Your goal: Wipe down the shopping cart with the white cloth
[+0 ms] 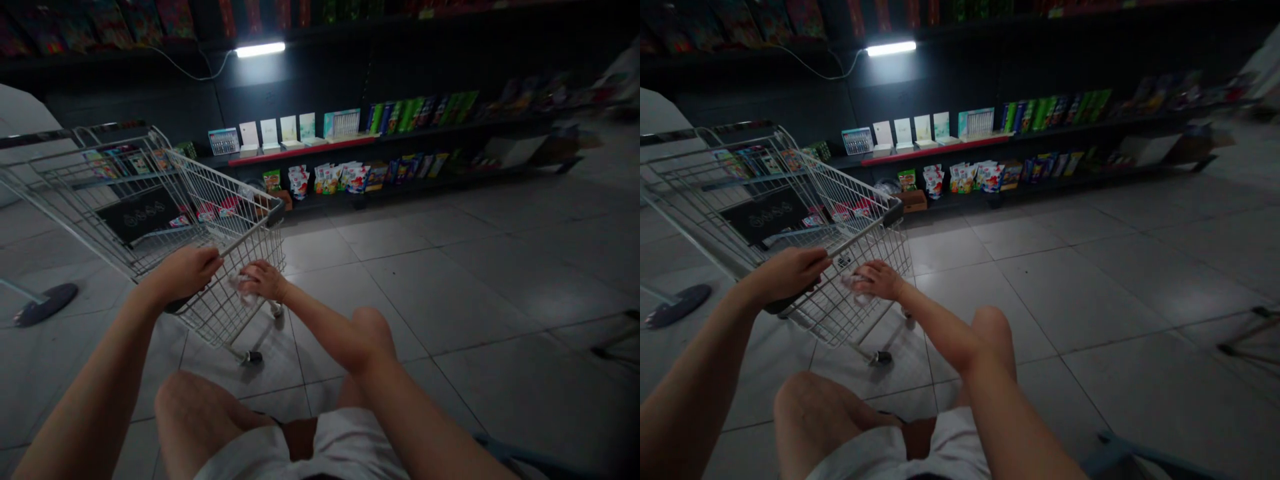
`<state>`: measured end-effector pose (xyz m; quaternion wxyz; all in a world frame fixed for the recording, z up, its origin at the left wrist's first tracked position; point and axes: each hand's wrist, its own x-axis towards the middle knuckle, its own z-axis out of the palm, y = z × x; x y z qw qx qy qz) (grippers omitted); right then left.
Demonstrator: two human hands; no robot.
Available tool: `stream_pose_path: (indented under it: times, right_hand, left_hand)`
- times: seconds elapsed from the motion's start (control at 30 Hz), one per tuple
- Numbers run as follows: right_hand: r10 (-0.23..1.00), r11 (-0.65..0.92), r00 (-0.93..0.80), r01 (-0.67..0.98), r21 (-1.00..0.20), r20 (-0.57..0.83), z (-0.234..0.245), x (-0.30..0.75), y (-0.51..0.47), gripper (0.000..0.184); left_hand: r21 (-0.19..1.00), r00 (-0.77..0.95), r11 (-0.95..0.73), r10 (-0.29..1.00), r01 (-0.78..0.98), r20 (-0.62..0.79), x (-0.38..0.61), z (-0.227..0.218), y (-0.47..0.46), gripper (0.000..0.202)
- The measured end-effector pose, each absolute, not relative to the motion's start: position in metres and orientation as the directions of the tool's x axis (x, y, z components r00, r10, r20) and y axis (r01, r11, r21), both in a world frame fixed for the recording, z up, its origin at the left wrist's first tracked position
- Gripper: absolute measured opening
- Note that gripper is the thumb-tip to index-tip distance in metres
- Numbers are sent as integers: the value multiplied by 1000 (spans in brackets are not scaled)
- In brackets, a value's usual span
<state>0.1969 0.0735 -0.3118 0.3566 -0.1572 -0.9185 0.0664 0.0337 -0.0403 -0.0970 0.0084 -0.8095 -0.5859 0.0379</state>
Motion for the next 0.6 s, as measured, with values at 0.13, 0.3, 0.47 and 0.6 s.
stream_pose_path:
  times: [0.13,0.3,0.47,0.6]
  right_hand:
    - [639,750,-351,482,-453,684,-312,238,123,15]
    - [803,327,299,502,-801,516,-331,202,103,42]
    - [704,625,-38,507,-593,709,-362,159,52,23]
    - [681,702,-305,529,-476,665,-359,216,88,19]
  left_hand:
    - [-16,324,-324,946,946,-33,28,-98,-37,32]
    - [17,352,-351,936,936,-27,26,-99,-29,32]
    - [30,349,-348,936,937,-50,22,-100,-31,33]
    - [44,343,-341,937,939,-65,16,-100,-36,35]
